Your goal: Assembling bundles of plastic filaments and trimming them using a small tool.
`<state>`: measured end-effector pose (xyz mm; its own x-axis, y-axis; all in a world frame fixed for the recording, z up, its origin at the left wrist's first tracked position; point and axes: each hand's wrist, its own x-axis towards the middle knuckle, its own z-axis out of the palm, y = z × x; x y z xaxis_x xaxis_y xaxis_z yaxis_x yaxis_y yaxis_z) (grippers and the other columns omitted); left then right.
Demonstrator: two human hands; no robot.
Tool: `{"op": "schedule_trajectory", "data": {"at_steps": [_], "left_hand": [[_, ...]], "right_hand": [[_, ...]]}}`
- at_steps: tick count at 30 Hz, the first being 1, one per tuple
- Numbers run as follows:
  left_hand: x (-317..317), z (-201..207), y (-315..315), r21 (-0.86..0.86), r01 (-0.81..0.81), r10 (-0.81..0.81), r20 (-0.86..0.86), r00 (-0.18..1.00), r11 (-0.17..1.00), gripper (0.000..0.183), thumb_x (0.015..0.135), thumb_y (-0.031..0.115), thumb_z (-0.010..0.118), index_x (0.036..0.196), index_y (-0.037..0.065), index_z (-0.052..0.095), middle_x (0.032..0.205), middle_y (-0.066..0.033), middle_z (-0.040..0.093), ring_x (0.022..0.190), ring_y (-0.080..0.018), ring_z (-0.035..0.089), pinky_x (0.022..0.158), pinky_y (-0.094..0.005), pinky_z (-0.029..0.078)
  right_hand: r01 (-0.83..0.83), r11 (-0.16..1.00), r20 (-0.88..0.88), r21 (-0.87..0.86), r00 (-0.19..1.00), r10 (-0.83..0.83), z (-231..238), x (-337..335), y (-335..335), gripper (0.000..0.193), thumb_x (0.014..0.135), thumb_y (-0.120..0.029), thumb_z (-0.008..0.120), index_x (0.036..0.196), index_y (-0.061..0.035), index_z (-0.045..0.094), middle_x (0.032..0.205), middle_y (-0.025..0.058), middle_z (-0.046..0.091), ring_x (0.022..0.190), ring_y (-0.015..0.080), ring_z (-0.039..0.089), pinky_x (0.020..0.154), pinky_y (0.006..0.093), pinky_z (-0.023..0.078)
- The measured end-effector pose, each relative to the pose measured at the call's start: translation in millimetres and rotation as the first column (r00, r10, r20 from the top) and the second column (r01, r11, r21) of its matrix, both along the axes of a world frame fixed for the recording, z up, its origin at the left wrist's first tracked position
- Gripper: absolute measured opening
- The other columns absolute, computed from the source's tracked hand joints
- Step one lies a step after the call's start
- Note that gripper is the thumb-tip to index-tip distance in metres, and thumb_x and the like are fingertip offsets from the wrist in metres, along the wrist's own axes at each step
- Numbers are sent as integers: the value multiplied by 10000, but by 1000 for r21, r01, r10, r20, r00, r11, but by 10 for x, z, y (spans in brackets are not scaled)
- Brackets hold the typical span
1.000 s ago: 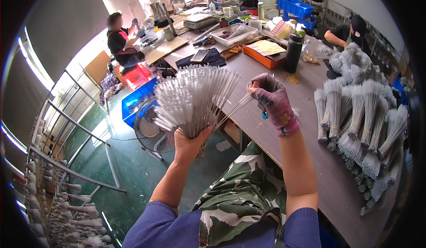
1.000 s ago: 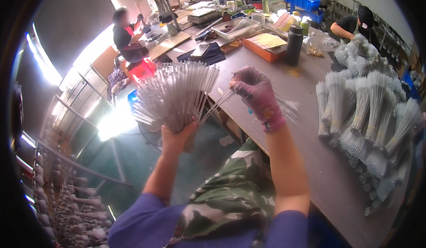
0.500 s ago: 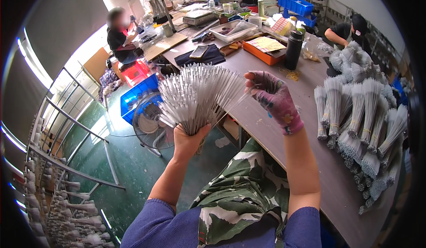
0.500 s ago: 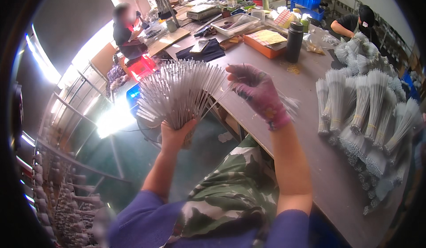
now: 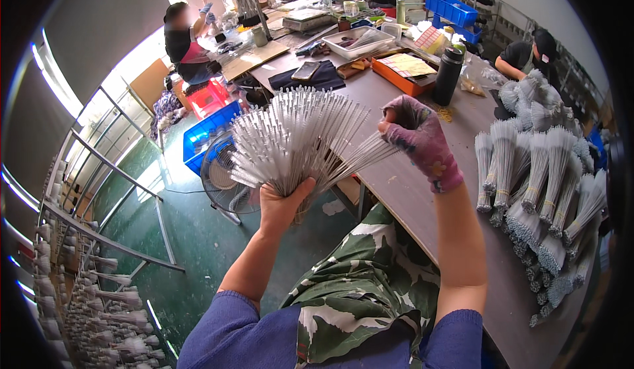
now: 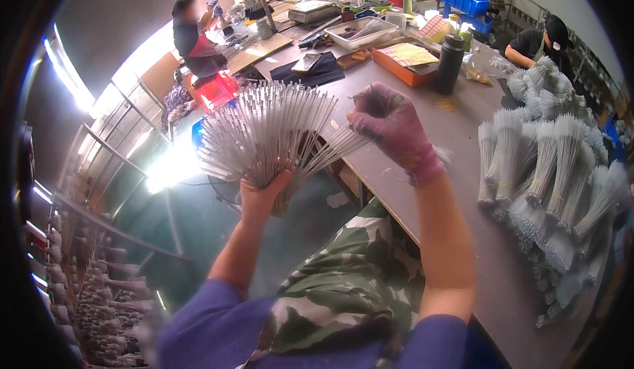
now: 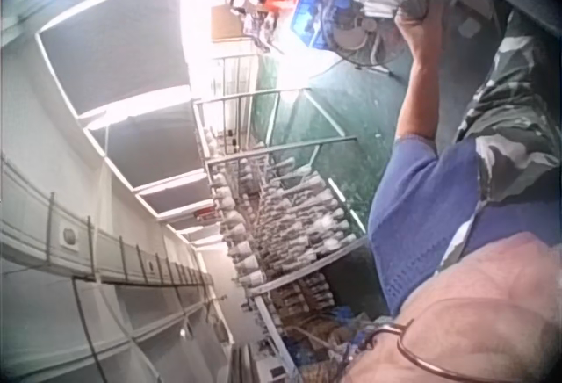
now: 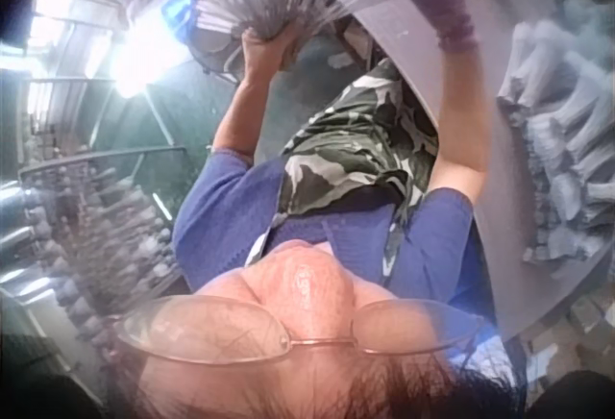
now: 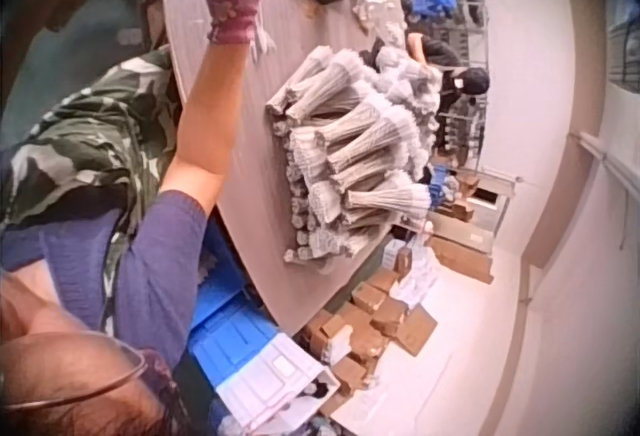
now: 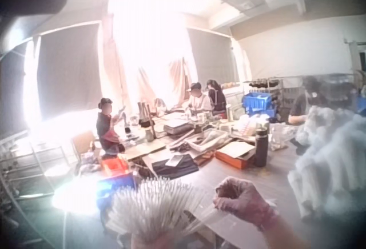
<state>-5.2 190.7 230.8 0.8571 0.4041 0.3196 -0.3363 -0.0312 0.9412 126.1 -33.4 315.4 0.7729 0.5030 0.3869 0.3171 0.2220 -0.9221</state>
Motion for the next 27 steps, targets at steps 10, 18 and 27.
{"op": "schedule_trajectory", "data": {"at_steps": [10,18,27], "left_hand": [[-37,21,2,-212,21,-18,15,1000,977,180,817,-21,664,994,3,645,905,-41,665,788,-126,633,730,-258,519],[-38,7,10,-207,25,-19,34,999,978,165,828,-14,654,993,-8,639,891,-60,666,794,-140,645,725,-264,529],[-36,-94,-29,-4,37,-37,-40,999,999,199,809,7,689,1002,-5,641,881,-36,667,799,-116,633,735,-251,512]], "right_hand": [[12,1000,-83,12,997,-11,-94,-75,-143,201,792,37,615,972,-36,561,832,-13,535,778,68,540,704,227,488],[3,1000,-51,-8,999,-3,-77,-131,-148,314,808,32,593,1112,-45,569,909,2,561,749,50,495,703,191,461],[-66,995,64,-68,996,70,291,-164,58,351,849,-138,662,1162,-3,578,1023,31,615,887,68,547,800,218,455]]}}
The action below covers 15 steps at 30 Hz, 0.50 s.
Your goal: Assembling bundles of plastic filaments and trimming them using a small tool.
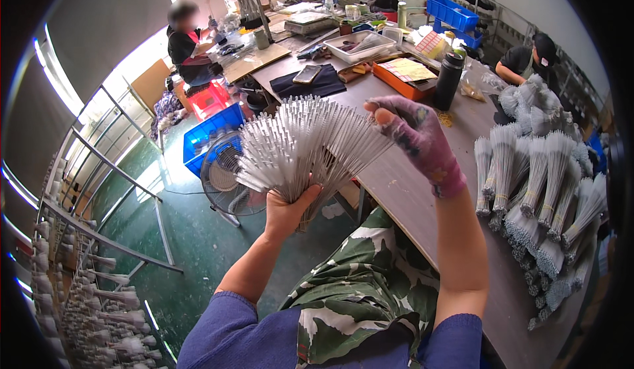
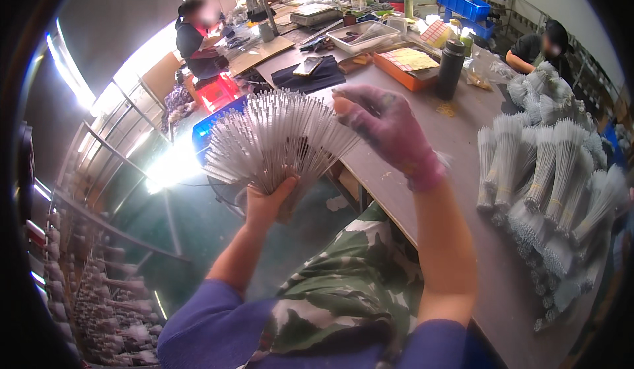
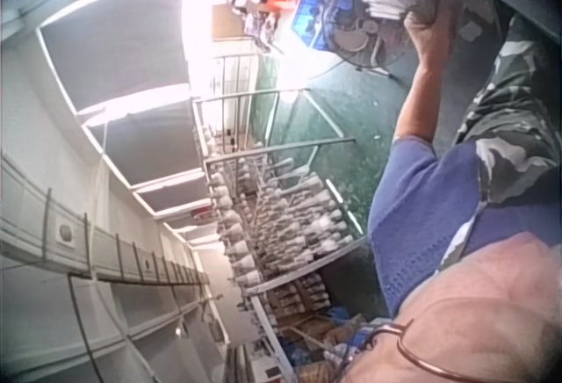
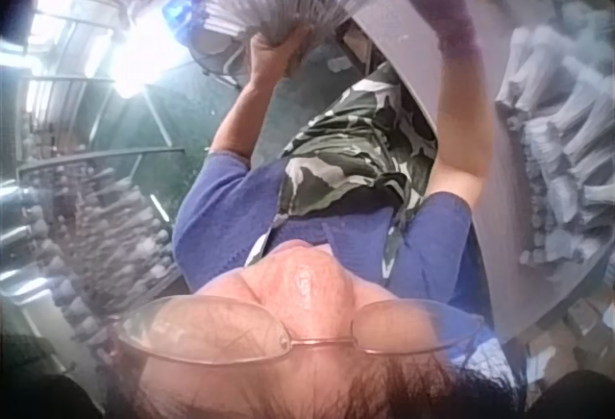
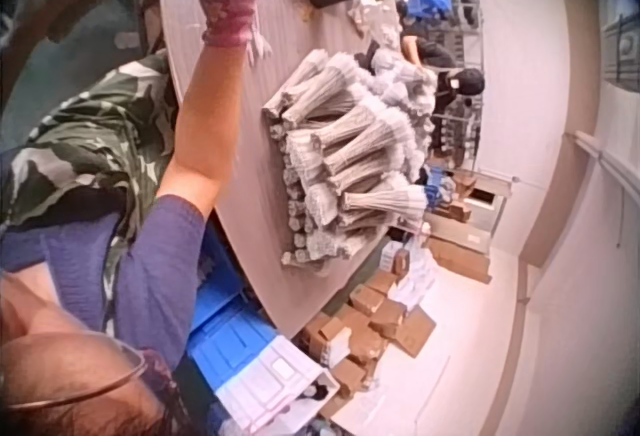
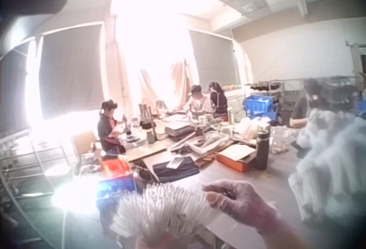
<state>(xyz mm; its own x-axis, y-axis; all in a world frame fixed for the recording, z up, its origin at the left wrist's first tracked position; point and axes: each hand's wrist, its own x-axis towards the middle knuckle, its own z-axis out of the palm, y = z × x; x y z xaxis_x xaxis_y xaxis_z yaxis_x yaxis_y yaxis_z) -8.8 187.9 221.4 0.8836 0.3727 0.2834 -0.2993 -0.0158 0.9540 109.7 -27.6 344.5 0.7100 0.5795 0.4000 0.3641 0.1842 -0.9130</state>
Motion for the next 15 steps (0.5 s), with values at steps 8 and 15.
{"op": "schedule_trajectory", "data": {"at_steps": [8,15], "left_hand": [[-17,112,-10,-139,-23,34,81,996,990,175,797,-8,695,965,-7,646,857,-38,666,773,-110,628,723,-247,507],[-22,68,86,-147,-78,95,110,989,986,169,798,-19,689,959,-7,638,845,-43,665,787,-132,642,712,-250,520]], "right_hand": [[59,997,140,-58,989,-51,39,52,203,369,754,-124,764,1072,-26,603,916,2,581,824,57,527,754,202,454],[-122,991,-62,-47,991,119,-135,149,88,427,764,-47,716,1168,-43,577,976,-15,574,783,25,484,712,181,441]]}}
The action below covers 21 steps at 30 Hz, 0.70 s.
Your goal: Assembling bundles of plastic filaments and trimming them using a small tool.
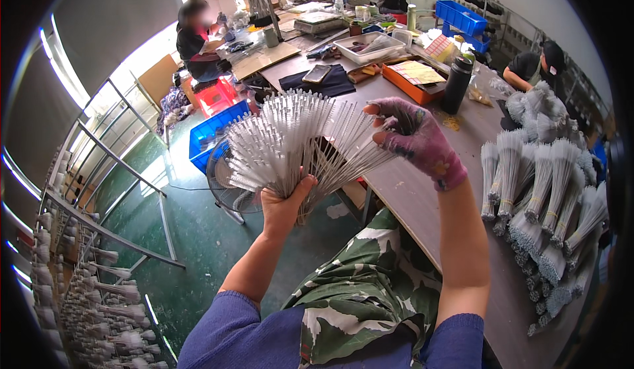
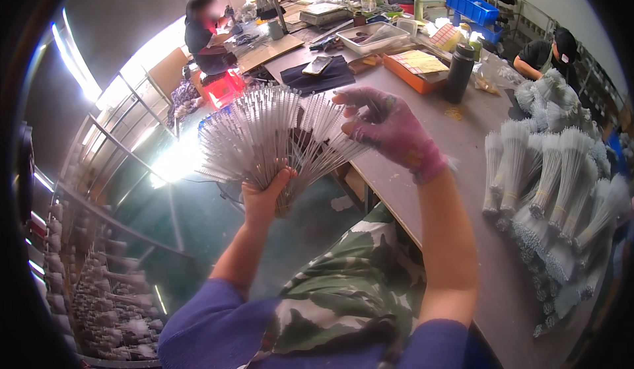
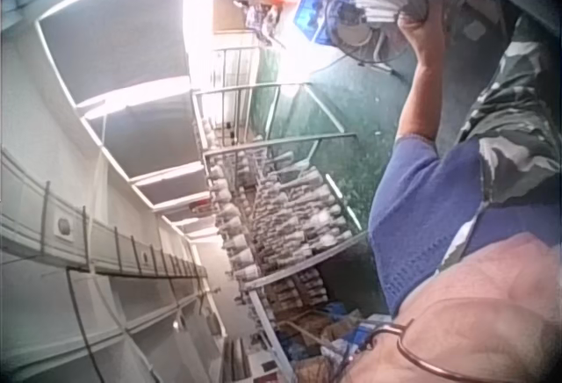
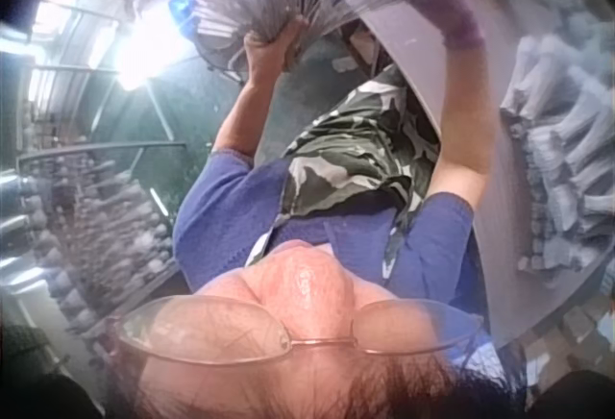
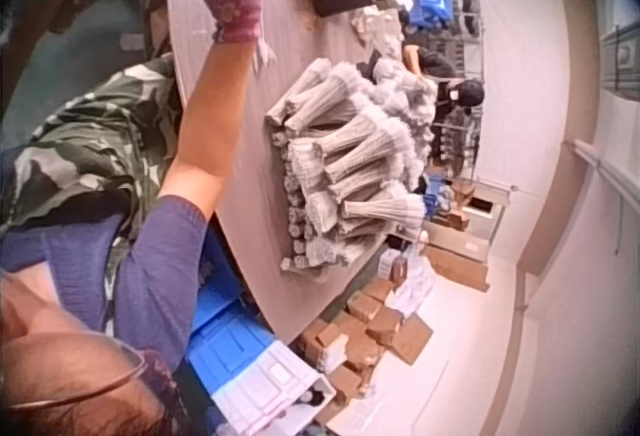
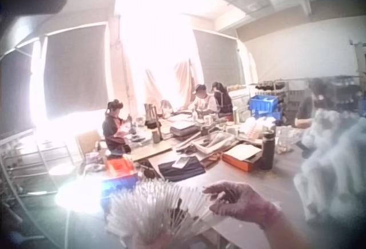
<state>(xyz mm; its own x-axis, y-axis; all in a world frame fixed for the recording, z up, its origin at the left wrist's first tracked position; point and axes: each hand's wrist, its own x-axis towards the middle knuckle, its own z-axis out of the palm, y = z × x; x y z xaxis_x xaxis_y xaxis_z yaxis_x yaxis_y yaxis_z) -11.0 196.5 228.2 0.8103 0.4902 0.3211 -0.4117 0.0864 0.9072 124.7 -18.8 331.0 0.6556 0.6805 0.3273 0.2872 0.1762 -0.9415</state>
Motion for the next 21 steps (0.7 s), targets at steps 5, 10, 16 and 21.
{"op": "schedule_trajectory", "data": {"at_steps": [5,10,16,21], "left_hand": [[-7,17,15,-44,-65,65,-4,998,997,163,802,-22,685,957,-1,638,841,-47,665,779,-133,647,714,-256,527],[-4,-3,8,-41,-57,57,-11,998,998,164,809,-25,677,964,0,633,850,-47,664,776,-139,653,719,-259,533],[-2,-12,-3,-65,-54,56,17,998,996,162,816,-28,667,969,7,629,871,-38,656,782,-153,657,724,-265,537],[-14,-12,0,-16,-20,20,8,1000,1000,155,822,-31,658,970,7,629,875,-35,647,775,-146,647,717,-271,541]], "right_hand": [[-1,1000,43,21,999,1,-114,11,-67,429,786,-32,684,1197,-41,562,1140,9,596,805,26,498,732,187,447],[32,997,28,69,999,-34,-212,-11,-95,422,790,-22,682,1194,-44,561,1149,22,603,834,36,519,748,199,459],[117,989,84,87,989,-124,-276,-67,-126,315,773,27,684,1064,-45,590,999,11,610,845,50,536,742,208,465],[96,989,69,109,992,-104,-251,-75,-132,181,769,1,697,873,-49,558,884,10,590,798,57,533,703,204,454]]}}
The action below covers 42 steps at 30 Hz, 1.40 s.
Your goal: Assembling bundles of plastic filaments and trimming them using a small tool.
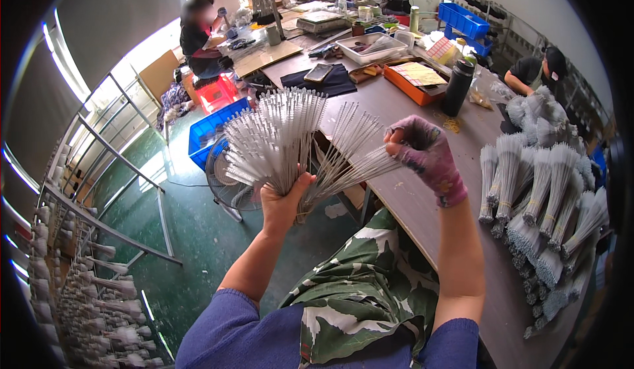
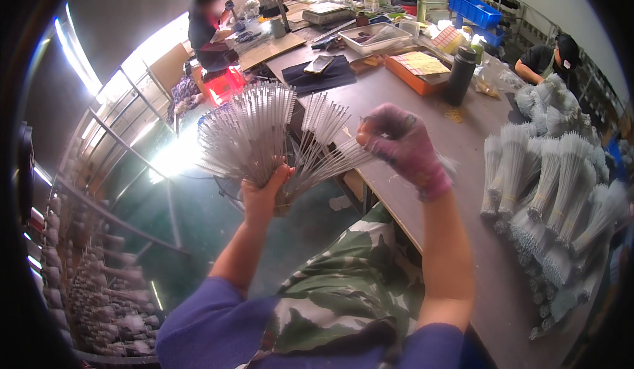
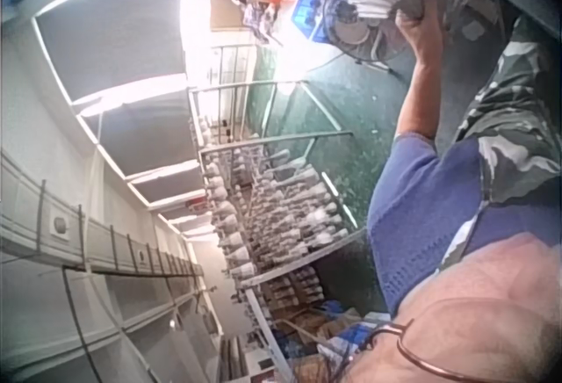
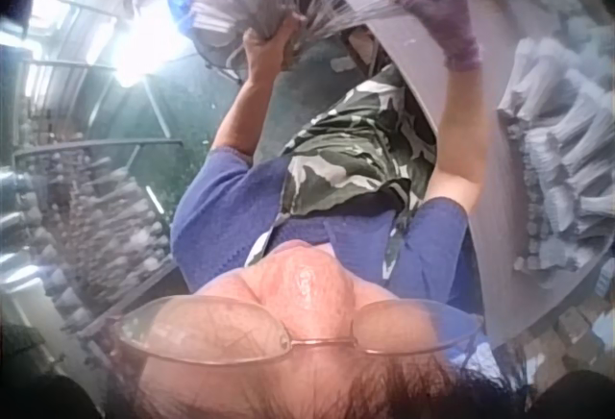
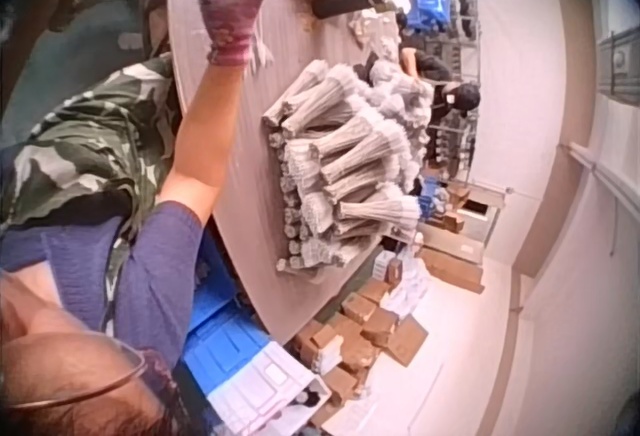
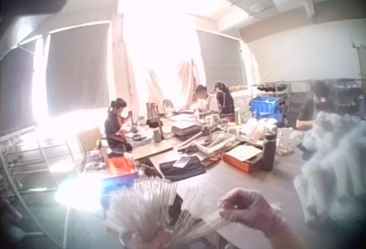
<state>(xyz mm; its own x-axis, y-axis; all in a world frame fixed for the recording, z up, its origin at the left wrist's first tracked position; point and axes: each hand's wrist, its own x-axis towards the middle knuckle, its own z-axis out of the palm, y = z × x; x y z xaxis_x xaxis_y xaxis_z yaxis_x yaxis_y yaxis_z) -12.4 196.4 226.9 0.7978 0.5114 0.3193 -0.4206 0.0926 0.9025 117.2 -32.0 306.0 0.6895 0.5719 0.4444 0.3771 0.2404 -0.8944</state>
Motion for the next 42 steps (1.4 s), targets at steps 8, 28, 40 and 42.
{"op": "schedule_trajectory", "data": {"at_steps": [8,28,40,42], "left_hand": [[2,5,-21,-14,-39,39,-3,999,999,162,825,-17,659,984,-1,633,858,-31,648,751,-122,628,692,-256,531],[8,-78,-61,-12,55,-55,-59,997,998,96,864,47,632,938,-11,617,801,-67,650,709,-137,616,662,-262,501],[-36,-64,-55,75,97,-84,-167,982,992,80,843,43,654,890,-21,655,805,-55,670,733,-110,625,682,-245,502],[-29,-76,-107,81,124,-108,-171,979,989,96,839,49,662,904,-22,659,821,-55,676,743,-106,627,690,-246,502]], "right_hand": [[25,991,14,-129,1000,-24,101,-21,9,192,758,-20,723,842,-46,553,826,-4,567,752,43,501,660,195,445],[78,991,-74,-111,993,-86,48,-67,7,155,762,-37,698,835,-47,563,849,-19,557,730,41,500,667,197,436],[-7,978,-70,-207,997,-8,48,92,72,155,859,-136,647,958,-19,626,834,-3,621,791,72,564,745,233,470],[-42,997,-94,-62,995,36,73,191,69,244,876,-189,633,1033,-2,628,888,39,649,832,94,591,774,242,478]]}}
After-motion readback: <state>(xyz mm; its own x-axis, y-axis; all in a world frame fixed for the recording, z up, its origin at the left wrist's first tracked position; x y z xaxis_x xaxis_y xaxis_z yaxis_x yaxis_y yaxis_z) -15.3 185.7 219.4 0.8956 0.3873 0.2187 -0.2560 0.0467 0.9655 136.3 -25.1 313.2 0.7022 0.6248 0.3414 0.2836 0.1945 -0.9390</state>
